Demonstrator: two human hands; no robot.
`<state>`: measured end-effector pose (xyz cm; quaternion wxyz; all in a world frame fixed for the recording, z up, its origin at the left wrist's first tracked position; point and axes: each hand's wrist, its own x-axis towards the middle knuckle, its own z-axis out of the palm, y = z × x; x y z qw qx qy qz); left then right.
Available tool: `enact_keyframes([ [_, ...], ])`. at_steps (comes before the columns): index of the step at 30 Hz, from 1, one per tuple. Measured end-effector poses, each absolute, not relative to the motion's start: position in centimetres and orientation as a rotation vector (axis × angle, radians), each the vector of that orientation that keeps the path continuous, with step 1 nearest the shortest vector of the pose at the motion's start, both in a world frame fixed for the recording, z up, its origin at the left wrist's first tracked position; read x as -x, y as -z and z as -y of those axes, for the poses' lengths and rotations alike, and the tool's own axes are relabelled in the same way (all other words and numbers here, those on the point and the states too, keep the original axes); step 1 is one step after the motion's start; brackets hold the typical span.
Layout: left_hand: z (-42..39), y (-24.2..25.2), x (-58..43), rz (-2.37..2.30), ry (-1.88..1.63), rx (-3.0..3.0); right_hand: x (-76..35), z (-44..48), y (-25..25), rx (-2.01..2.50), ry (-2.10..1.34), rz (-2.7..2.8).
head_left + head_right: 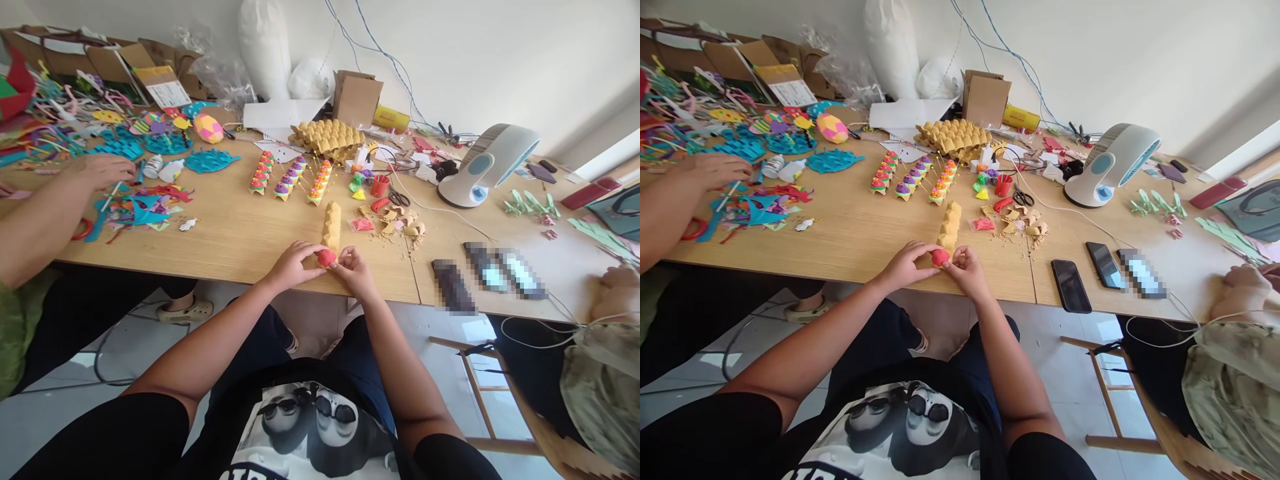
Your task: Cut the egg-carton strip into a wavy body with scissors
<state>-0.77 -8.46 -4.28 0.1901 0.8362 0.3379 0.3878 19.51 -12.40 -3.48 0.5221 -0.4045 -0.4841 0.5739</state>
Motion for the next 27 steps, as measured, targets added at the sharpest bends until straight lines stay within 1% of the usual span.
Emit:
enact_keyframes([
  [9,8.61,4.15,0.67,-0.952,-1.131,-2.334,-19.69,12.46,3.36,0.963,-1.368,1.186],
  [15,8.8,3.85,0.52,-0.973,-1.101,-2.379,-19.2,12.57,3.72,1.06,-1.253,1.224],
  [27,8.73,4.15,0.61,-0.962,-1.13,-2.366,-19.89,12.27,3.26,0.966,-1.401,1.175],
])
